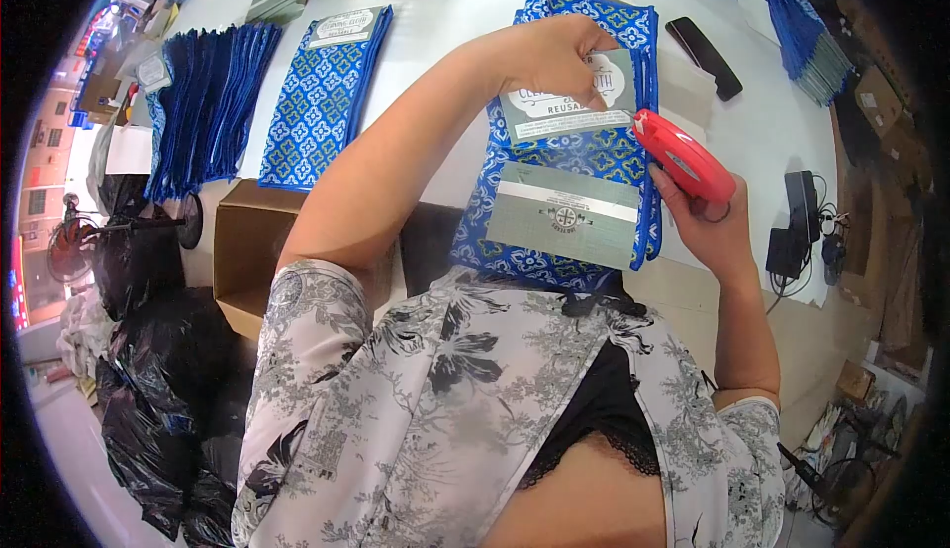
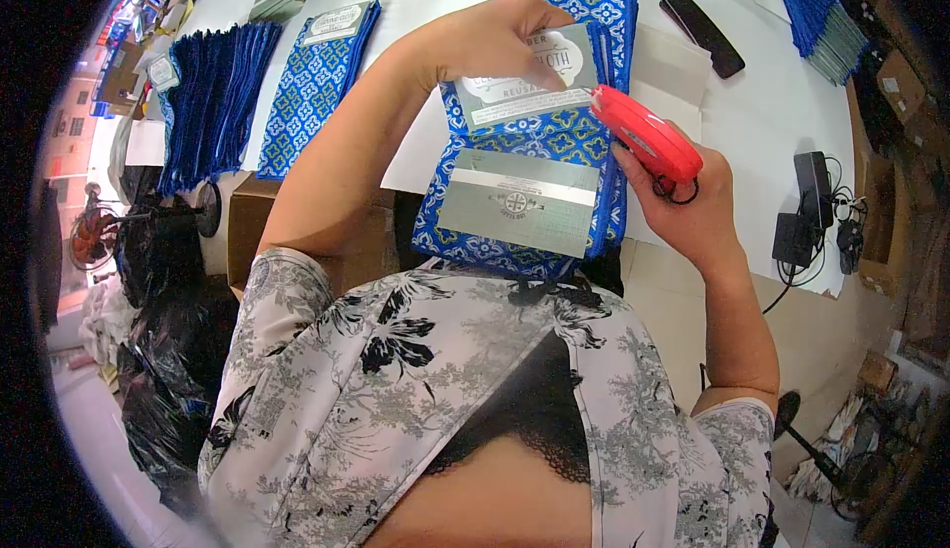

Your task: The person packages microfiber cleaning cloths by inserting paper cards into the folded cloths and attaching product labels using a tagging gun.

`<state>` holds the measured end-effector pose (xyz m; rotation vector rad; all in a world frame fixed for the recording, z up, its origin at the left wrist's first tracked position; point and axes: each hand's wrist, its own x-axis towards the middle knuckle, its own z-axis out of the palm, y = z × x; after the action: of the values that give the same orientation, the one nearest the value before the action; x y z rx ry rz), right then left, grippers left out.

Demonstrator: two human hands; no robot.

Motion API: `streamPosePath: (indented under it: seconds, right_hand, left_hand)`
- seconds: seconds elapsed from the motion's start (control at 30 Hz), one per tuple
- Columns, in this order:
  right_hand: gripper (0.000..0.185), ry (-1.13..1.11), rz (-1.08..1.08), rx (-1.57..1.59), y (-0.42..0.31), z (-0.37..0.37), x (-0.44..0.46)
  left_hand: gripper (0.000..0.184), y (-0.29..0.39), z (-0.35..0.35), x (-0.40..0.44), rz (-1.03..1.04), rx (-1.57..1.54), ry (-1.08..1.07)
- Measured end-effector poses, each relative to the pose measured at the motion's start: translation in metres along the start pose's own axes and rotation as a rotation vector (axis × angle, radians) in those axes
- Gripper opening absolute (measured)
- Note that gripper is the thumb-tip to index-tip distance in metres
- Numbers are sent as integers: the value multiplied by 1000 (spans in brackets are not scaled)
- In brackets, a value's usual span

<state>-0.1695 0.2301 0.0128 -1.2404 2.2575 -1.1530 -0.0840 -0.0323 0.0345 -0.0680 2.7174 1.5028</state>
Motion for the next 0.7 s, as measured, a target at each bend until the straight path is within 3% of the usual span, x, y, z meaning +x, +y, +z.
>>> streamPosePath:
  seconds: [0.03,0.1,0.23,0.3,0.57,0.7]
  right_hand:
    - [24,0,1,0,2,3,-1]
    - [23,211,-110,-32,9,11,-4]
    - [22,65,-29,60,-4,3,1]
    - [20,30,-84,-101,-15,0,3]
    - [19,57,-138,-135,-26,1,3]
    - [17,63,-114,-131,-25,3,3]
  left_hand:
    - [39,-2,1,1,5,7,12]
    - [39,-4,3,3,11,16,24]
    - [40,-1,2,3,1,7,21]
    - [41,2,3,1,-8,24,25]
    - [57,22,17,-13,46,303,279]
    - [59,25,17,-16,8,257,251]
